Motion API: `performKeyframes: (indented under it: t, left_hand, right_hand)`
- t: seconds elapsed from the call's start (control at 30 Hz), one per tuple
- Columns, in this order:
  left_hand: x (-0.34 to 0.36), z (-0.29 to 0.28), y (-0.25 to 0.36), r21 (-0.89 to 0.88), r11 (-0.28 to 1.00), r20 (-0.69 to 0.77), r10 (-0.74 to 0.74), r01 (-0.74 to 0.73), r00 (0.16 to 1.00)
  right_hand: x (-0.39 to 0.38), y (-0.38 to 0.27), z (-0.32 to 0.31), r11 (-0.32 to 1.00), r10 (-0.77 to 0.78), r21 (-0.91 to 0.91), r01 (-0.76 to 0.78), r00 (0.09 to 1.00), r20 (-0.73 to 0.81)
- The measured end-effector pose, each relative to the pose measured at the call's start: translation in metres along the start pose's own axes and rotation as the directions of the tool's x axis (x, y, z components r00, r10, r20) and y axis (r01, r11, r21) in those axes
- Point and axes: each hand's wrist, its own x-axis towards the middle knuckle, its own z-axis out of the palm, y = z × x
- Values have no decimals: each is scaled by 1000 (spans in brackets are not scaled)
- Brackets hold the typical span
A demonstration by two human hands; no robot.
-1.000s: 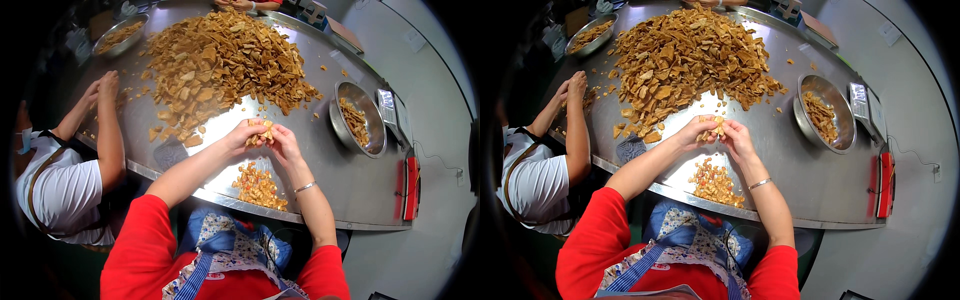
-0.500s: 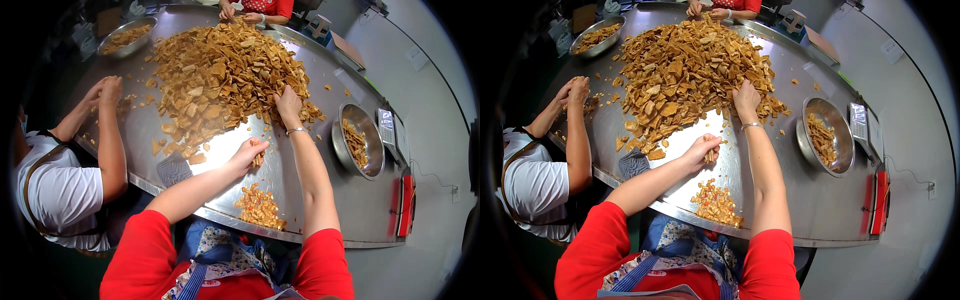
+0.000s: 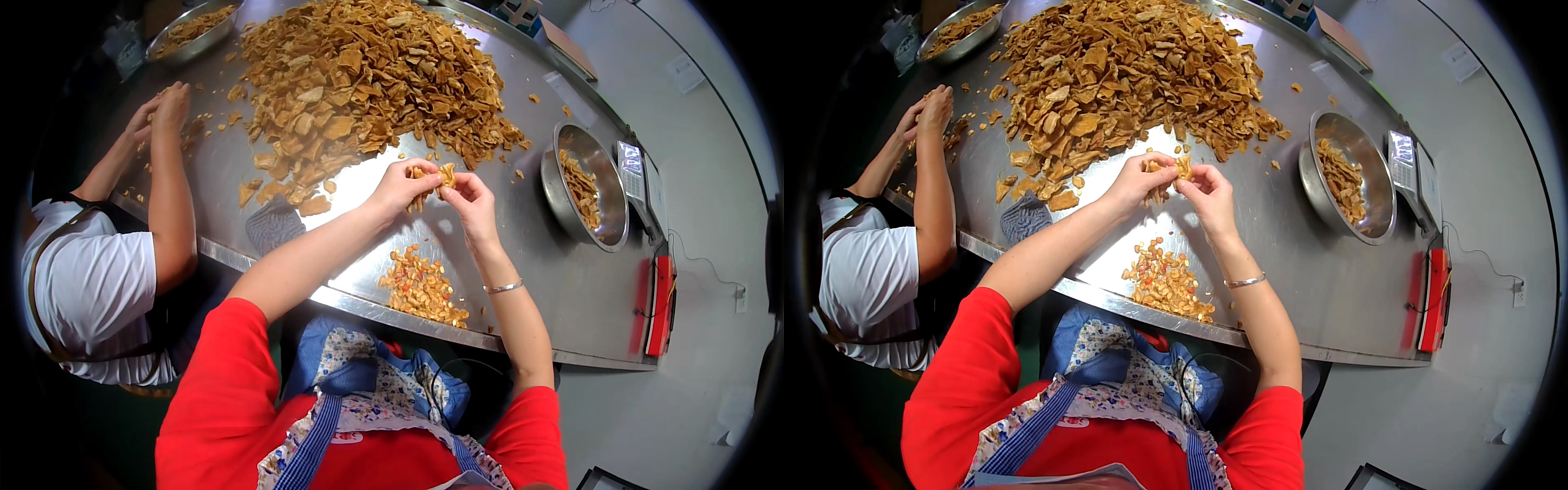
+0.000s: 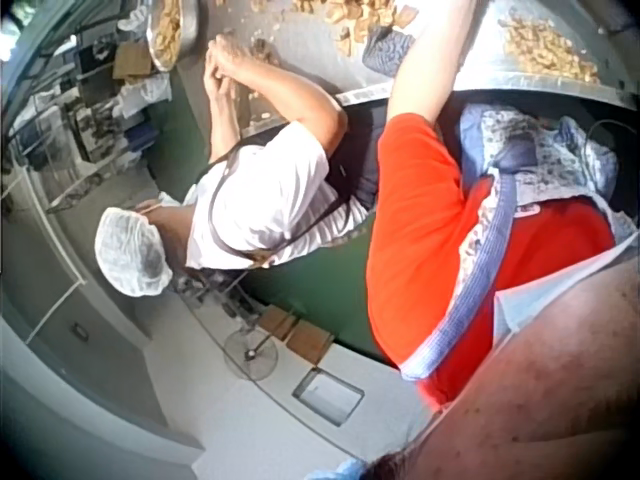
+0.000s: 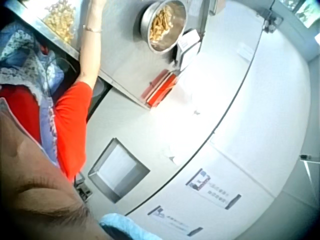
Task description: The person sits at a stainless steel table and repeatedly picks up dried food pieces, breaks them into smaller pieces by hand, and places them into a metal bowl. Another person works alongside at the same table performing a similar task.
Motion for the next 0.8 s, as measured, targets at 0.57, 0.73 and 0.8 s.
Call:
performKeyframes:
  t: [0.57, 0.73, 0.8]
  left_hand:
    - [-2, 3, -2, -2, 1000, 171, 10, -9, 985]
    - [-8, 3, 2, 240, 969, 164, -95, 54, 982]
    - [-4, 4, 9, 146, 989, 219, -53, 22, 974]
  right_hand:
    - [-8, 11, -12, 979, 45, 196, -49, 999, 24]
    - [-15, 11, -10, 996, 9, 92, -11, 1000, 22]
    - [-7, 8, -13, 956, 120, 265, -127, 992, 41]
